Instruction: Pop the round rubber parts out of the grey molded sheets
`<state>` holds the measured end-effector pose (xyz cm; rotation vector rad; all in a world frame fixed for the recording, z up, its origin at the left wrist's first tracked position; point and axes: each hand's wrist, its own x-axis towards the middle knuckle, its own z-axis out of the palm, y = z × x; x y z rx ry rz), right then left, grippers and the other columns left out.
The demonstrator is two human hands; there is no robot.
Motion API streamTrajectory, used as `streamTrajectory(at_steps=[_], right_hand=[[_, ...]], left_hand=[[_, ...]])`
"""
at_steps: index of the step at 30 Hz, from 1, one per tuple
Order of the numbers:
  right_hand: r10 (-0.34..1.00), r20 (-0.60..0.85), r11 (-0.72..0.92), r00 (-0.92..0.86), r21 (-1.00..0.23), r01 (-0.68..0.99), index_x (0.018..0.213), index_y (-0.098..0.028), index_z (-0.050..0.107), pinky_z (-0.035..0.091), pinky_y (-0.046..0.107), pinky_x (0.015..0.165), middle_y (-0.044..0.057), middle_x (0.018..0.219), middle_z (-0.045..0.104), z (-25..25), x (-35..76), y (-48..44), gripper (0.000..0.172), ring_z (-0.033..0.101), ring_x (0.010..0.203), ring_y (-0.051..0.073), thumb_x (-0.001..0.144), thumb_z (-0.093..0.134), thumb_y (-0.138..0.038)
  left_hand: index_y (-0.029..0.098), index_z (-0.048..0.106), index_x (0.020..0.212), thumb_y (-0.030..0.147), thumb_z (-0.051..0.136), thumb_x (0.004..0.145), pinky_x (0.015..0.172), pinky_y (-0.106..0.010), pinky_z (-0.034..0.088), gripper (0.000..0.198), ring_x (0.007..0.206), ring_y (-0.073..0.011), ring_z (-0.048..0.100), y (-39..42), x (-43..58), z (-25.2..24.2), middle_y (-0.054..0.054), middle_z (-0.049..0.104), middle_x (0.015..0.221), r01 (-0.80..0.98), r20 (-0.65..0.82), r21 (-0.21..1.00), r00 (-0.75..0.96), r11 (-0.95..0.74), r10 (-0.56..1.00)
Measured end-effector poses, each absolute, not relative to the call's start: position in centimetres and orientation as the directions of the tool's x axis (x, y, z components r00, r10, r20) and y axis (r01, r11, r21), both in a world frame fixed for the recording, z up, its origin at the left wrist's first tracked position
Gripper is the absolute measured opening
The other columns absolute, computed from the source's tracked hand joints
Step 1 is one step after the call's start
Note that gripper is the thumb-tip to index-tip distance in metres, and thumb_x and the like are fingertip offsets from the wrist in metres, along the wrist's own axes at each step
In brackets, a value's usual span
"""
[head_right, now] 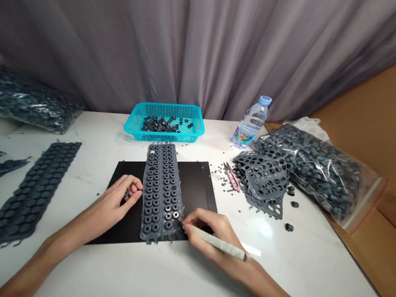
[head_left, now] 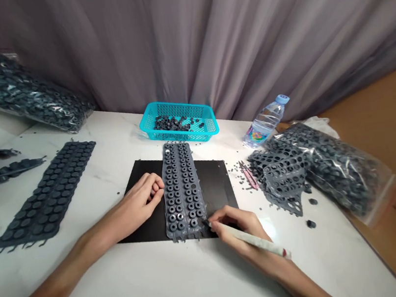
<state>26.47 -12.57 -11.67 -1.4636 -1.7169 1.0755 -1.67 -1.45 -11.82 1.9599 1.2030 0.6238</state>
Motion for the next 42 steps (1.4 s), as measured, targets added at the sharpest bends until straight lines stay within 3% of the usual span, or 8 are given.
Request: streamTrajectory(at_steps=[5,10,13,23,42], right_hand=[[0.980,-0.092,-0.015,-0.176,-0.918,0.395,0.093,-0.018,0.067,0.043,0.024,0.065,0.001,0.085,0.068,-11.7,25.3,-13.1,0.018,0.059,0.075,0.014,0.099,0.059,-0.033],[0.978,-0.089,-0.014,-0.191,-0.932,0.363,0.093,-0.019,0.067,0.043,0.024,0.065,0.001,0.085,0.068,-11.8,24.9,-13.3,0.016,0.058,0.074,0.014,0.098,0.060,-0.032],[0.978,-0.071,0.005,-0.196,-0.931,0.364,0.094,-0.019,0.068,0.044,0.024,0.066,0.001,0.086,0.069,-12.0,24.9,-13.3,0.016,0.059,0.076,0.014,0.099,0.059,-0.032],[0.983,-0.068,-0.001,-0.169,-0.930,0.366,0.095,-0.019,0.069,0.044,0.025,0.064,0.002,0.083,0.068,-12.7,25.0,-13.3,0.019,0.058,0.070,0.013,0.100,0.058,-0.033],[0.986,-0.053,0.013,-0.160,-0.923,0.384,0.093,-0.019,0.068,0.044,0.024,0.065,0.001,0.085,0.069,-12.5,24.8,-13.3,0.015,0.060,0.073,0.013,0.098,0.059,-0.030]], left_hand=[[0.023,0.053,0.101,0.036,0.044,0.104,0.075,-0.029,0.043,0.017,0.078,-0.0150,0.050,-3.7,0.5,-11.2,0.001,0.049,0.086,0.517,-0.025,0.766,0.619,-0.383,0.785],[0.023,0.056,0.110,0.027,0.050,0.102,0.092,-0.034,0.045,0.011,0.101,-0.0184,0.058,-5.3,1.6,-11.1,-0.002,0.058,0.105,0.416,0.075,0.656,0.794,-0.630,0.603],[0.023,0.058,0.116,0.023,0.051,0.102,0.098,-0.035,0.045,0.016,0.105,-0.0186,0.059,-5.4,1.6,-11.5,-0.002,0.060,0.110,0.369,0.116,0.601,0.837,-0.709,0.535],[0.021,0.059,0.117,0.021,0.049,0.103,0.102,-0.038,0.046,0.017,0.104,-0.0187,0.061,-5.1,1.7,-11.8,-0.003,0.063,0.110,0.342,0.183,0.535,0.846,-0.773,0.501],[0.021,0.060,0.115,0.022,0.050,0.103,0.105,-0.039,0.046,0.016,0.106,-0.0188,0.060,-4.8,1.8,-12.3,-0.003,0.064,0.109,0.328,0.195,0.530,0.850,-0.782,0.489]])
